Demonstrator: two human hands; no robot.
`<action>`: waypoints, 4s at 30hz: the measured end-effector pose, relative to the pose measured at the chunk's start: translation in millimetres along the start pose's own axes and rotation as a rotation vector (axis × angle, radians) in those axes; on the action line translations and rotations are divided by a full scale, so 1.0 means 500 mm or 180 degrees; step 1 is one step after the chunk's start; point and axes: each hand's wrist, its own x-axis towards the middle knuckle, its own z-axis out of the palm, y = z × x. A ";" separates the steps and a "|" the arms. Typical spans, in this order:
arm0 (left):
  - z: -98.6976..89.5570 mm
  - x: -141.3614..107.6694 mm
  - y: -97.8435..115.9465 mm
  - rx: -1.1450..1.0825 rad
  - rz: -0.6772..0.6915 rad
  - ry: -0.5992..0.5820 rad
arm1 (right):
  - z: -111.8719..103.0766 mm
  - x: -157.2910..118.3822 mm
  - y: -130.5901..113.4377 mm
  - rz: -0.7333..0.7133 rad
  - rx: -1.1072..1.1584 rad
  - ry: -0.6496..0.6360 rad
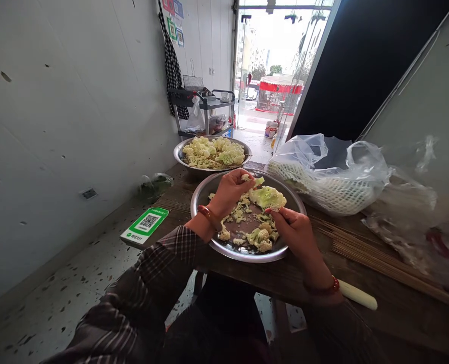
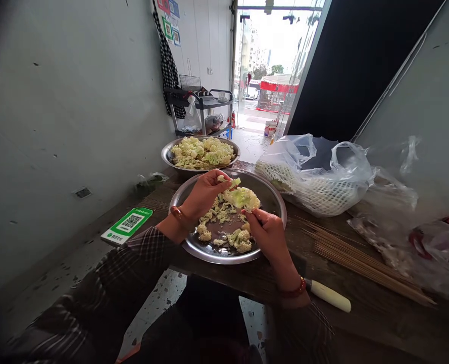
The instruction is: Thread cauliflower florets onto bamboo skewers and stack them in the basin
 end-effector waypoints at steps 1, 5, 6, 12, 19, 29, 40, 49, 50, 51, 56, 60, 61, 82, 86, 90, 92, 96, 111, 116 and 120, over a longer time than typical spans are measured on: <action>0.000 0.000 0.000 -0.0020 0.0002 0.0017 | 0.000 0.000 -0.001 0.0025 0.0035 -0.0013; -0.005 0.002 -0.007 -0.0257 -0.0235 0.0005 | -0.001 0.000 -0.005 0.0100 0.0091 -0.0061; -0.007 0.003 -0.010 -0.0337 -0.0352 -0.0017 | -0.001 -0.001 -0.006 0.0083 0.0084 -0.0060; -0.014 0.005 -0.021 -0.0586 -0.0787 -0.0256 | -0.003 -0.003 -0.008 -0.0022 0.0024 -0.0143; -0.008 0.005 -0.014 -0.0355 -0.0532 -0.0456 | -0.006 0.000 -0.008 -0.0014 0.0026 -0.0024; -0.008 0.009 -0.014 -0.0502 -0.0783 -0.0562 | -0.014 -0.004 -0.014 0.0102 0.0365 0.0031; 0.003 0.001 -0.054 0.2173 -0.0464 -0.2010 | -0.012 0.005 -0.007 0.0173 0.0922 0.0660; 0.017 -0.013 -0.107 0.2389 -0.0565 -0.2472 | -0.016 0.007 0.001 0.0210 0.0601 0.0492; 0.020 -0.015 -0.109 0.2417 -0.0575 -0.2507 | -0.016 0.006 0.000 0.0208 0.0606 0.0481; 0.024 -0.017 -0.111 0.2437 -0.0576 -0.2521 | -0.016 0.005 -0.001 0.0204 0.0620 0.0473; 0.033 -0.026 -0.104 0.2457 -0.0553 -0.2495 | -0.016 0.001 -0.007 0.0163 0.0779 0.0440; 0.019 -0.007 -0.086 0.2607 -0.0434 -0.2088 | -0.016 0.003 -0.006 0.0192 0.0760 0.0461; 0.013 0.001 -0.081 0.2516 -0.0438 -0.1861 | -0.016 0.004 -0.005 0.0202 0.0749 0.0460; -0.026 0.026 -0.003 -0.1132 -0.1028 0.0897 | -0.008 0.002 0.001 0.0015 -0.0022 -0.0472; -0.027 0.023 -0.004 -0.1084 -0.1011 0.0755 | -0.006 0.001 0.005 0.0053 -0.0057 -0.0392; -0.031 0.025 -0.008 -0.1054 -0.0917 0.0887 | -0.005 0.001 0.009 -0.0073 -0.0153 -0.0468; -0.032 0.025 -0.009 -0.1076 -0.0900 0.0925 | -0.004 0.002 0.011 -0.0102 -0.0178 -0.0482; -0.029 0.022 -0.007 -0.1074 -0.0934 0.0826 | -0.004 0.003 0.011 -0.0060 -0.0144 -0.0414; -0.029 0.019 -0.005 -0.1205 -0.0943 0.0879 | -0.002 0.002 0.011 -0.0147 -0.0307 -0.0328; -0.029 0.018 -0.005 -0.1142 -0.1024 0.0854 | -0.004 0.002 0.008 -0.0142 -0.0361 -0.0317; -0.027 0.017 -0.003 -0.1185 -0.1036 0.0932 | -0.004 0.002 0.007 -0.0159 -0.0376 -0.0361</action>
